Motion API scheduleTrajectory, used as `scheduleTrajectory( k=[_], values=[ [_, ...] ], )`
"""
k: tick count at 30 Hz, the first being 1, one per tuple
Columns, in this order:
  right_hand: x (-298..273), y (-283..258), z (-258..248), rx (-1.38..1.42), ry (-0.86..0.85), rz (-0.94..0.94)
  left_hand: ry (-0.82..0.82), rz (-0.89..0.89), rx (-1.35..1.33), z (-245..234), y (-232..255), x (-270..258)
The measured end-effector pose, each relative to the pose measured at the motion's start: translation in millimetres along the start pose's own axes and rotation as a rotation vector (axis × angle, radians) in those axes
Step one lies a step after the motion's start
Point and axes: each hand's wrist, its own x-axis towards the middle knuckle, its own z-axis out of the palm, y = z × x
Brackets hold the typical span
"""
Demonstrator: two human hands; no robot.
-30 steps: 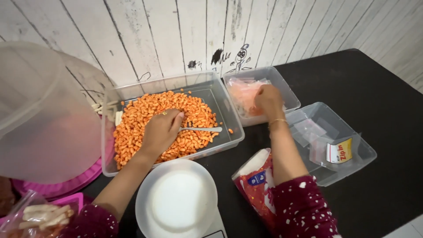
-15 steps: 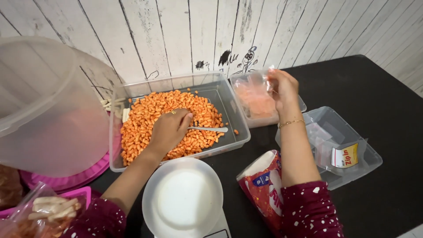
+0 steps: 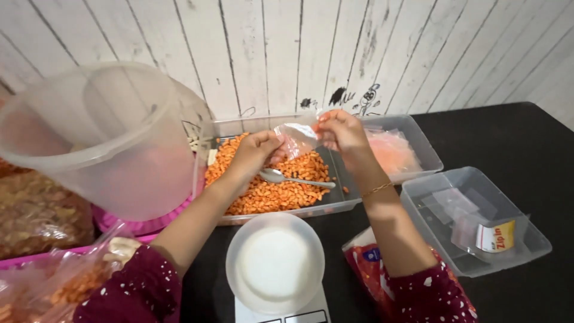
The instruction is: Weighing and packaging orange snacks into small plastic bags using a scale and spoon.
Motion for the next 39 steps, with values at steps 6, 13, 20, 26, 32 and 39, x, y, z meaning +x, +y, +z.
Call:
scheduleTrajectory(
  k=[6, 13, 20, 26, 32, 39],
  values=[
    [-33.8, 5.1, 46.0, -0.689, 0.295, -0.953, 0.106, 0.068, 0.145, -28.6, -51.0, 21.9],
    [-34.5, 33.7, 55.2, -0.757, -0.045, -0.659, 0.083, 0.096, 0.037, -13.6, -41.4, 8.2],
    [-35.5, 29.7, 49.3, -0.519, -0.122, -0.425, 0.007, 0.176, 0.068, -13.0, -25.7, -6.4],
    [-29.0, 41.4, 43.7, -0.687, -0.008, -0.534, 0.042, 0.225, 0.411, -22.5, -34.2, 4.7],
    [-35.1, 41.4, 52.1, -0.982, 0.029, -0.957, 0.113, 0.207, 0.852, -24.0, -9.3, -3.9],
    [-22.6, 47.0, 47.4, -0.784, -0.166, -0.840, -0.066, 0.699, 0.797, -26.7, 14.3, -20.7]
  ],
)
